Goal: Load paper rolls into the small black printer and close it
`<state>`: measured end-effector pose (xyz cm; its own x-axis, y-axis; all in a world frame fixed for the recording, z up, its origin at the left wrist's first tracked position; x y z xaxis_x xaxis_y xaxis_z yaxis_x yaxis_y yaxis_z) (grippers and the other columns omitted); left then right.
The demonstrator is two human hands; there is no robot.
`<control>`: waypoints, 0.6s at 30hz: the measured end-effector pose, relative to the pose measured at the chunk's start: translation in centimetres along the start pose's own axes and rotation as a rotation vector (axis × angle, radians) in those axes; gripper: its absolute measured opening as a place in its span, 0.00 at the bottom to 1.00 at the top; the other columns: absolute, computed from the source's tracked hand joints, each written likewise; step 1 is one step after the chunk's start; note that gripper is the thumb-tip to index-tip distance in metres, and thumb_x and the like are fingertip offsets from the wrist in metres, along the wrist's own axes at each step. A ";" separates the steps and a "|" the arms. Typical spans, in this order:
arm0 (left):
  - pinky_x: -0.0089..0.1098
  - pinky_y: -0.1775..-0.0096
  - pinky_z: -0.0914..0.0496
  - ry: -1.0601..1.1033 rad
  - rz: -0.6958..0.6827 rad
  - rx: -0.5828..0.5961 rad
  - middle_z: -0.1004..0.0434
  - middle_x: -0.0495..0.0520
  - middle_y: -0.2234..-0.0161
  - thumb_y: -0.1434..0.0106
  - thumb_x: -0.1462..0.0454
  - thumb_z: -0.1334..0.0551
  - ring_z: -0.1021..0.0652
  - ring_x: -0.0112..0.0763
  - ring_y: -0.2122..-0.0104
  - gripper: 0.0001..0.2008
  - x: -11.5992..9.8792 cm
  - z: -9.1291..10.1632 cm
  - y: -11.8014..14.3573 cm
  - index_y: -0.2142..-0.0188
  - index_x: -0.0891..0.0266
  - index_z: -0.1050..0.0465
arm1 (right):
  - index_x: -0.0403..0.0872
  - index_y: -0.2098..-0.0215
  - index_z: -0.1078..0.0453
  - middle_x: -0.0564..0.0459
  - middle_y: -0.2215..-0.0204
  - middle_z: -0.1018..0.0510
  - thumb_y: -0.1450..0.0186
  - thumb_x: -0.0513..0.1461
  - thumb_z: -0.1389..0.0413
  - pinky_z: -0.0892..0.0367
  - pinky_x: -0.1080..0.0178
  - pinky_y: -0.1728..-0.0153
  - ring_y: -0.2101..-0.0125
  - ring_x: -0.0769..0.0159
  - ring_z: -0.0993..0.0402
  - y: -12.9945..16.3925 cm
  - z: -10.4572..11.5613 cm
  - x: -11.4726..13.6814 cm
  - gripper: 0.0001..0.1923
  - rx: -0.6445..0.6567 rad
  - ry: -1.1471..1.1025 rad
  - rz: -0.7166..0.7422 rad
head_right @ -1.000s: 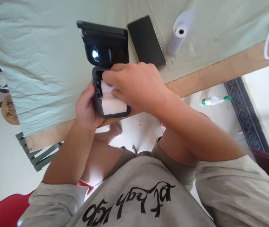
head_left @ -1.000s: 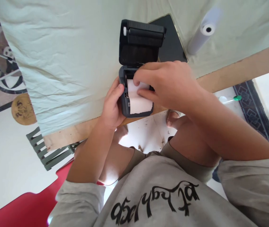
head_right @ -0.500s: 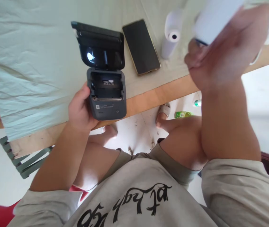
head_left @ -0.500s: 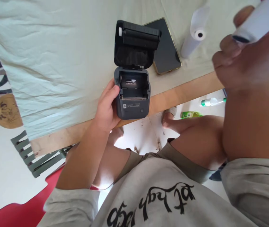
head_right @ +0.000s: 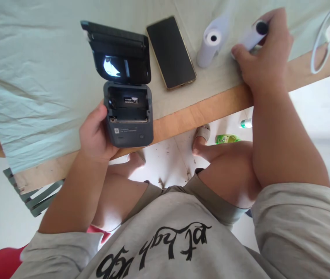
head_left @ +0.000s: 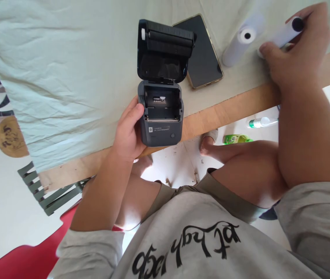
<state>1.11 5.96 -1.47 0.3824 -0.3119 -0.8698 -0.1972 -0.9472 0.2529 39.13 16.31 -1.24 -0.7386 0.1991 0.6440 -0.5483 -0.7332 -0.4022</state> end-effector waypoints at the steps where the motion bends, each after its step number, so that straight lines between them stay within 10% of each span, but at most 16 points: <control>1: 0.43 0.52 0.23 0.003 -0.002 0.002 0.19 0.55 0.58 0.35 0.50 0.36 0.18 0.44 0.56 0.16 0.0 0.0 0.0 0.56 0.58 0.23 | 0.53 0.67 0.27 0.60 0.74 0.26 0.62 0.21 0.32 0.47 0.56 0.70 0.76 0.71 0.42 0.0 0.0 -0.1 0.30 0.007 0.017 -0.022; 10: 0.37 0.56 0.22 0.055 0.004 0.014 0.18 0.52 0.59 0.33 0.55 0.38 0.18 0.37 0.59 0.12 -0.2 -0.3 0.1 0.56 0.58 0.21 | 0.52 0.44 0.30 0.54 0.49 0.25 0.39 0.29 0.44 0.33 0.52 0.50 0.49 0.58 0.27 4.2 4.8 3.5 0.26 0.040 -0.105 0.569; 12: 0.36 0.56 0.21 0.054 -0.005 0.010 0.18 0.52 0.60 0.32 0.55 0.38 0.18 0.36 0.60 0.12 -0.2 -0.3 0.1 0.56 0.58 0.21 | 0.51 0.45 0.31 0.50 0.51 0.24 0.42 0.29 0.45 0.31 0.56 0.59 0.55 0.59 0.25 5.8 4.5 5.8 0.27 0.148 -0.141 0.570; 18: 0.36 0.55 0.21 0.078 -0.016 0.009 0.17 0.53 0.62 0.32 0.55 0.38 0.17 0.36 0.61 0.12 -0.2 -0.2 0.0 0.58 0.60 0.21 | 0.32 0.37 0.40 0.32 0.40 0.33 0.44 0.24 0.45 0.41 0.50 0.35 0.40 0.51 0.36 7.8 -0.3 9.8 0.36 0.407 -0.009 0.319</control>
<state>1.26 6.00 -1.20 0.4549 -0.3019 -0.8378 -0.1988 -0.9515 0.2349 27.44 12.72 1.72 -0.8396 -0.0801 0.5373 -0.0979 -0.9506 -0.2947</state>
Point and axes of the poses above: each hand's wrist, its own y-axis away from the middle knuckle, its own z-axis out of the back of the hand, x = y × z, the point moved 4 cm from there along -y, towards the middle knuckle
